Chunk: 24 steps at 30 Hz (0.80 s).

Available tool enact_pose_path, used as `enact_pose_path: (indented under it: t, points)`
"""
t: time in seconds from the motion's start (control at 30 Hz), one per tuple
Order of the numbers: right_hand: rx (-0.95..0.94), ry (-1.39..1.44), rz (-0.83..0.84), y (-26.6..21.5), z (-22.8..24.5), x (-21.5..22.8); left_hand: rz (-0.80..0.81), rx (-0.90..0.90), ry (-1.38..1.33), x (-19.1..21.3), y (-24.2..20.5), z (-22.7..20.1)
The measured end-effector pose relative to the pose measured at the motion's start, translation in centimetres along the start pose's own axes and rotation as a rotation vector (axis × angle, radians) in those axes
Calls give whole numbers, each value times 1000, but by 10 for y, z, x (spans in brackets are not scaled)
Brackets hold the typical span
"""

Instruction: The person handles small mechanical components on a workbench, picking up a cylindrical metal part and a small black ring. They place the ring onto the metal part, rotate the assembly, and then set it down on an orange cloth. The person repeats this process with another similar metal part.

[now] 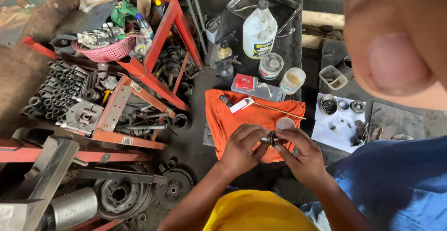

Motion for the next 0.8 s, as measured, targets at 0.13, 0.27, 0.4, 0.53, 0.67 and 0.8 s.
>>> enact_pose_path:
  t: [0.13, 0.27, 0.4, 0.53, 0.67, 0.8]
  points:
    - [74, 56, -80, 6, 4, 7, -139, -31, 30, -2, 6, -11]
    - [62, 64, -76, 4, 4, 11, -159, -12, 6, -2, 7, -14]
    - [87, 99, -42, 6, 20, 11, -154, -30, -28, 4, 10, -16]
    - [111, 134, -32, 3, 19, 13, -164, -20, -35, 4, 6, -18]
    - [136, 102, -29, 6, 20, 12, -183, -30, -24, 4, 7, -17]
    - [124, 97, -31, 6, 17, 11, -213, -46, -5, 6, 8, -17]
Point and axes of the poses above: each hand's wrist, its own y-axis towards the middle knuckle, its own x-axis out of the back of the hand, z = x × y, the point moved 5 cm from there along y, towards the middle knuckle, and after that the axes turned 2 degrees about -z, right-handed, at the moved point
